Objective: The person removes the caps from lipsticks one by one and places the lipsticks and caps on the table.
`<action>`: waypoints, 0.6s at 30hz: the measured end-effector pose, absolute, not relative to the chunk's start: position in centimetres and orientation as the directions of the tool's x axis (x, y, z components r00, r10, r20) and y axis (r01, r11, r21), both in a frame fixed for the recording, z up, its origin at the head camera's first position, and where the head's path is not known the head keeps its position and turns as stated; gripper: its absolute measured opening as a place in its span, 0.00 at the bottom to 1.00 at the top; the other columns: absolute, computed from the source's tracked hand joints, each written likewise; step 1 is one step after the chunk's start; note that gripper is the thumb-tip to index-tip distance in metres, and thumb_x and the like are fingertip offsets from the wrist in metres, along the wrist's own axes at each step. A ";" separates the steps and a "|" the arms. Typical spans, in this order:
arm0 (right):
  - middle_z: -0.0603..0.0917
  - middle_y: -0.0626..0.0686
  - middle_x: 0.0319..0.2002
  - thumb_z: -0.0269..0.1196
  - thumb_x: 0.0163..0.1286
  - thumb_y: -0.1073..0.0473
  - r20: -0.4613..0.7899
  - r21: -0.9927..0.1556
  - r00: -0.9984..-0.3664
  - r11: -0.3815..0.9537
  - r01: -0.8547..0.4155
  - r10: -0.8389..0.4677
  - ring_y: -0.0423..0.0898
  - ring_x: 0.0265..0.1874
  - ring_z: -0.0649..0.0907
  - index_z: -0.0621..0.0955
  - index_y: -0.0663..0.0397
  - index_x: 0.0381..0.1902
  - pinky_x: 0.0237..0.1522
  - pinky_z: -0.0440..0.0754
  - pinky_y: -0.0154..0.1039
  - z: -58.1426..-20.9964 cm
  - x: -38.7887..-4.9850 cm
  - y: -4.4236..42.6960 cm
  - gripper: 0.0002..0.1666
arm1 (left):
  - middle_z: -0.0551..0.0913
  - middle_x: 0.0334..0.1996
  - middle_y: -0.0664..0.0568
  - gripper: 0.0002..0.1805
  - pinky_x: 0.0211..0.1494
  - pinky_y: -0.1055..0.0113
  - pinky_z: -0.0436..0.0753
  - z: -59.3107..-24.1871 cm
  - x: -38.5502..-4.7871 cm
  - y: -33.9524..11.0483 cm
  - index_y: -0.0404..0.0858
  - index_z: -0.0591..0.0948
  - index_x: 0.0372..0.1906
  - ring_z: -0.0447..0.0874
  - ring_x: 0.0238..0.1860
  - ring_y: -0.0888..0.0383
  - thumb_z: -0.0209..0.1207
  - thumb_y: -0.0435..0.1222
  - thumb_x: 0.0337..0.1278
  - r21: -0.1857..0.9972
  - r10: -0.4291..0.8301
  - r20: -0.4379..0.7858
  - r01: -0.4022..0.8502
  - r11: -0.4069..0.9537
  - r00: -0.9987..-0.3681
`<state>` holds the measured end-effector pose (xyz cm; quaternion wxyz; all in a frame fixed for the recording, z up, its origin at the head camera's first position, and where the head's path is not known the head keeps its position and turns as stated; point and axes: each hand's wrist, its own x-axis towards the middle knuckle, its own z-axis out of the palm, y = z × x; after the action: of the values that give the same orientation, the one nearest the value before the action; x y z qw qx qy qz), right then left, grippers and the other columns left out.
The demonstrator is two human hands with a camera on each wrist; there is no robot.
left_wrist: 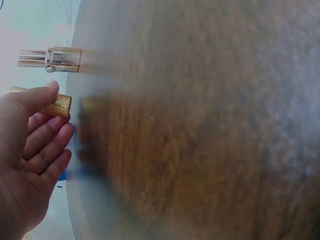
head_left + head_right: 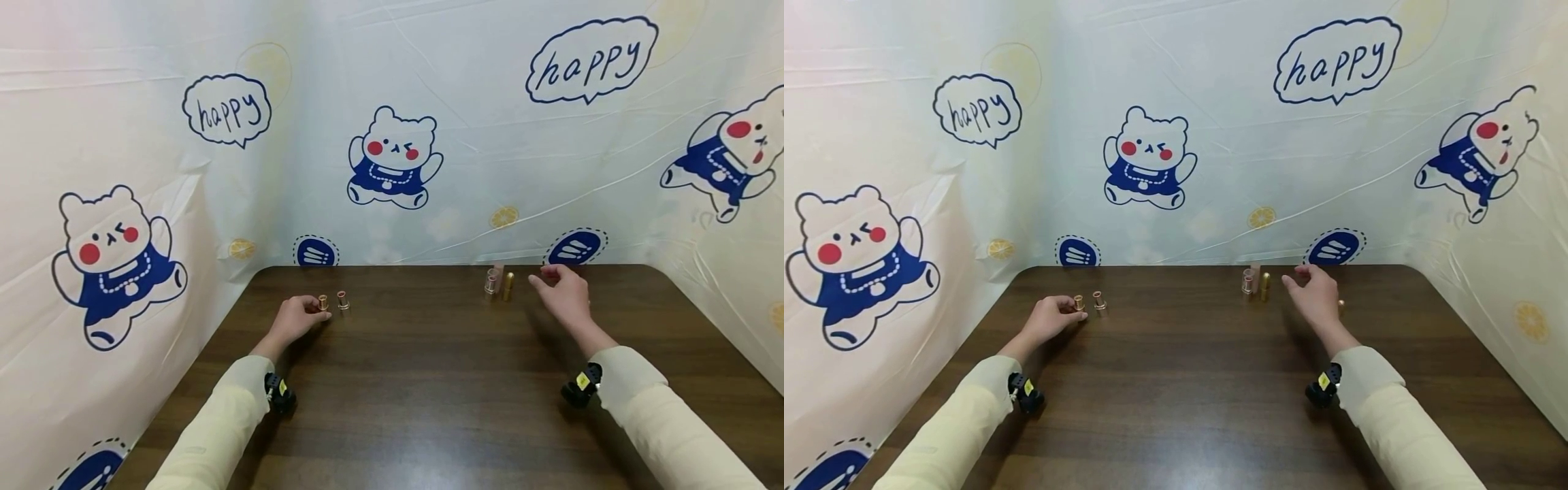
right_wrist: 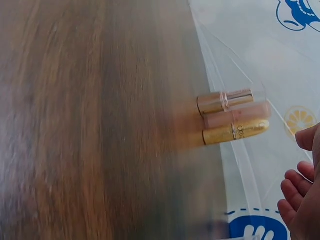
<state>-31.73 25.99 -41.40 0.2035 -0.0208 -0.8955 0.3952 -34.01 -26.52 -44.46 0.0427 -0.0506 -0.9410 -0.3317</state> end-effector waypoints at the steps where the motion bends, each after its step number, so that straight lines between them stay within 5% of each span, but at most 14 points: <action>1: 0.80 0.66 0.51 0.61 0.70 0.49 0.340 -0.719 -0.920 0.684 -0.120 0.196 0.61 0.50 0.77 0.77 0.67 0.54 0.51 0.73 0.57 -41.4 -31.8 25.8 0.27 | 0.84 0.32 0.49 0.12 0.41 0.58 0.77 -44.5 -34.0 -26.6 0.35 0.84 0.36 0.77 0.33 0.53 0.69 0.40 0.54 0.619 0.068 0.116 0.126 0.775 -0.991; 18: 0.79 0.67 0.49 0.62 0.70 0.53 0.290 -0.732 -0.942 0.674 -0.105 0.168 0.62 0.49 0.78 0.77 0.69 0.54 0.51 0.73 0.56 -41.9 -33.3 24.4 0.25 | 0.84 0.32 0.49 0.12 0.45 0.54 0.78 -45.0 -34.1 -26.7 0.35 0.84 0.36 0.78 0.35 0.52 0.70 0.40 0.53 0.603 0.067 0.129 0.131 0.787 -0.989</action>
<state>-33.26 24.44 -41.92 0.1692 -0.0174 -0.8990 0.4036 -34.12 -26.71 -44.98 0.0502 -0.0524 -0.9439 -0.3222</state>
